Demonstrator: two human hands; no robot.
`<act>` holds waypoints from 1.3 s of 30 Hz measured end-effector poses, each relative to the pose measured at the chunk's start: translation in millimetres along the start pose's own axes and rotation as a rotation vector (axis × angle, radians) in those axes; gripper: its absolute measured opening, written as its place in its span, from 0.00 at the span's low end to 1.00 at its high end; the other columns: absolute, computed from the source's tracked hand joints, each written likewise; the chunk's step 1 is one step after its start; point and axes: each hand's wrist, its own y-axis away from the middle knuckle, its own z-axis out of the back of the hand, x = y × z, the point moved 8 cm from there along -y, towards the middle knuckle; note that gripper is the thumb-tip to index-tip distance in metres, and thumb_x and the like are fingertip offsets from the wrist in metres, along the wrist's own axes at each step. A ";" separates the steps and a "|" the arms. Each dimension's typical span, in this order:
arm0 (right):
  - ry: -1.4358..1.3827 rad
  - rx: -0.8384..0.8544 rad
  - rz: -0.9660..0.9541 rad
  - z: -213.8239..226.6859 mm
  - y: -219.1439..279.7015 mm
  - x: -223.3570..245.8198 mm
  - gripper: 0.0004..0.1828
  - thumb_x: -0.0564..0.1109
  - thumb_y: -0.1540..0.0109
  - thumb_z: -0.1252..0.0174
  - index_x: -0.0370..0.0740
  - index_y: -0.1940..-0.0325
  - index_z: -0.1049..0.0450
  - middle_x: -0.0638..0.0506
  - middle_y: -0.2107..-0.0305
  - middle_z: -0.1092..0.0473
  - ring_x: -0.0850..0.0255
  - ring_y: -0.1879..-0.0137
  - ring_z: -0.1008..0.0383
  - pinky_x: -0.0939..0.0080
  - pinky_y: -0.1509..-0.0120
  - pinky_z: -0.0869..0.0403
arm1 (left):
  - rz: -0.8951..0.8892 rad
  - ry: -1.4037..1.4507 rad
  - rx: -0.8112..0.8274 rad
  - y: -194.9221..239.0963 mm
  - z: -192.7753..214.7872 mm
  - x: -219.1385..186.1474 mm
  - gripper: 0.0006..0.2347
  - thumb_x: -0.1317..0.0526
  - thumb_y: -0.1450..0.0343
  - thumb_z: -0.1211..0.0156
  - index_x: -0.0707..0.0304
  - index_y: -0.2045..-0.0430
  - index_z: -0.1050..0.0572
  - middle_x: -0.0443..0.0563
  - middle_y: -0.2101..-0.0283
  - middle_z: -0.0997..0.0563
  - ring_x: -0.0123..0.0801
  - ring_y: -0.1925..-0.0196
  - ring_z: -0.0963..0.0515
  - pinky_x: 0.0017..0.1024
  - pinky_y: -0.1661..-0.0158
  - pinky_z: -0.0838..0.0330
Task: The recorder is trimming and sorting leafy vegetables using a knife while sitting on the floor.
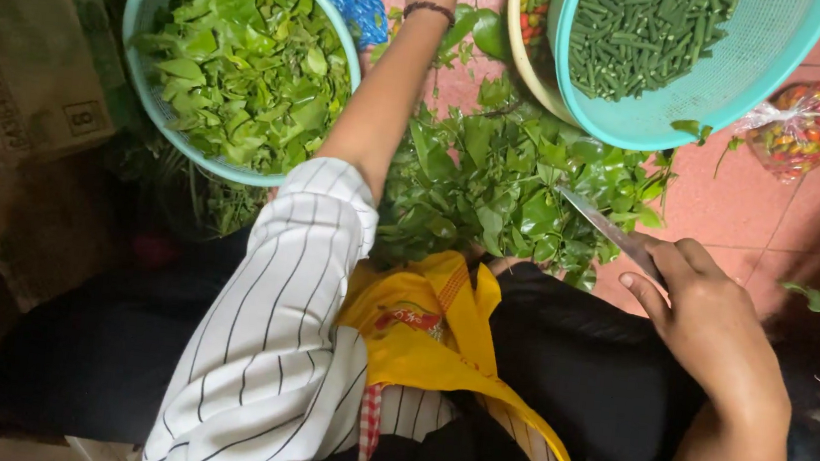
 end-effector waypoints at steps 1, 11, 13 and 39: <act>-0.018 -0.007 0.008 -0.1 0.0 0.1 0.21 0.52 0.37 0.41 0.41 0.43 0.25 0.41 0.61 0.28 0.39 0.57 0.25 0.43 0.54 0.26 | -0.054 -0.203 -0.016 8.0 13.9 -7.3 0.09 0.60 0.31 0.45 0.66 0.76 0.21 0.66 0.68 0.17 0.56 0.65 0.18 0.53 0.57 0.27; 0.004 -0.014 0.053 -5.9 8.9 0.9 0.22 0.52 0.37 0.42 0.41 0.41 0.26 0.40 0.58 0.27 0.38 0.55 0.25 0.41 0.54 0.26 | -0.597 -0.325 0.089 192.6 4.1 -96.1 0.18 0.51 0.36 0.46 0.64 0.58 0.28 0.73 0.53 0.23 0.63 0.45 0.24 0.50 0.47 0.29; 0.009 -0.021 0.052 -7.4 12.4 -2.1 0.22 0.52 0.37 0.42 0.41 0.41 0.26 0.39 0.58 0.27 0.38 0.55 0.25 0.41 0.53 0.26 | -0.297 -0.055 0.233 198.3 -7.9 -85.2 0.18 0.56 0.29 0.46 0.72 0.51 0.34 0.78 0.46 0.28 0.64 0.41 0.28 0.48 0.44 0.33; 0.008 -0.040 0.076 -11.0 21.0 -1.4 0.25 0.53 0.36 0.42 0.40 0.37 0.28 0.36 0.53 0.27 0.36 0.51 0.25 0.41 0.50 0.26 | 0.127 0.291 0.318 213.8 121.5 -22.2 0.10 0.60 0.24 0.38 0.55 0.49 0.25 0.59 0.51 0.14 0.34 0.70 0.15 0.35 0.62 0.20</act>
